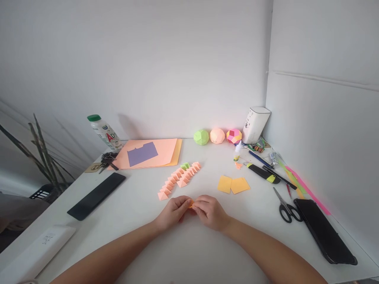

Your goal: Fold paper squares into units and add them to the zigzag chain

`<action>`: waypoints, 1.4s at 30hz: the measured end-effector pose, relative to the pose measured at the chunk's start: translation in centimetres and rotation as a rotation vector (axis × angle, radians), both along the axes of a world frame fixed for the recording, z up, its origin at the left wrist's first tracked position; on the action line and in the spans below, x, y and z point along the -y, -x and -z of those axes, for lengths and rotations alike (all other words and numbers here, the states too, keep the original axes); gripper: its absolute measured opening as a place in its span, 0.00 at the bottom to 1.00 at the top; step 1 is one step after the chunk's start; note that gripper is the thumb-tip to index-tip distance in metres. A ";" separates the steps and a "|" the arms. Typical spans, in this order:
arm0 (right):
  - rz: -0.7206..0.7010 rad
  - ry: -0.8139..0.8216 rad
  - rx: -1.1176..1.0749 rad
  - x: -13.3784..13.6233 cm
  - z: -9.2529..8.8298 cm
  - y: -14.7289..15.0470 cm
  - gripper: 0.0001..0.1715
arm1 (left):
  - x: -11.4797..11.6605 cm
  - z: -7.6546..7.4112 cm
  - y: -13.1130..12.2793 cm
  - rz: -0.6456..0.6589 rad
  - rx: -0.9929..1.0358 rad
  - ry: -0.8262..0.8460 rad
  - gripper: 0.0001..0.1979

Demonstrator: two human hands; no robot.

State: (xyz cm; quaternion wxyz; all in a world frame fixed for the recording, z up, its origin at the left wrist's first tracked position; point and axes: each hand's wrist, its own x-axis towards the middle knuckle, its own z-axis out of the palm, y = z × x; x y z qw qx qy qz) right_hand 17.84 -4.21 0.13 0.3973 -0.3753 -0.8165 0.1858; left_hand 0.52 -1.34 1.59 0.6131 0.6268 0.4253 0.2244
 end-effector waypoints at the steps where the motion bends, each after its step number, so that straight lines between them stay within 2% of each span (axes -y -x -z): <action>1: 0.014 0.058 -0.037 0.0 0.0 0.0 0.14 | 0.0 -0.2 0.0 0.008 0.000 0.010 0.19; 5: 0.084 0.248 -0.151 -0.1 -0.1 0.2 0.13 | -0.1 -0.5 0.2 0.052 0.032 0.031 0.17; 11: 0.197 0.583 -0.257 -0.2 -0.1 0.1 0.09 | -0.1 -0.3 0.5 0.104 0.048 0.003 0.16; 14: 0.198 0.662 -0.294 -0.3 -0.1 0.0 0.11 | -0.1 -0.3 0.6 0.123 0.047 -0.013 0.16; 25: 0.180 0.780 -0.412 -0.3 -0.2 0.1 0.13 | -0.1 0.7 0.6 0.177 0.114 -0.121 0.14; 33: 0.123 0.849 -0.463 -0.6 -0.5 0.0 0.15 | 0.0 0.8 0.5 0.131 0.096 -0.063 0.13; 37: 0.111 0.805 -0.451 -0.6 -0.5 -0.2 0.14 | 0.1 0.4 0.4 0.107 0.023 -0.050 0.14; 42: 0.128 0.706 -0.367 -0.4 -0.2 -0.1 0.10 | 0.0 0.4 0.3 0.069 -0.032 -0.144 0.14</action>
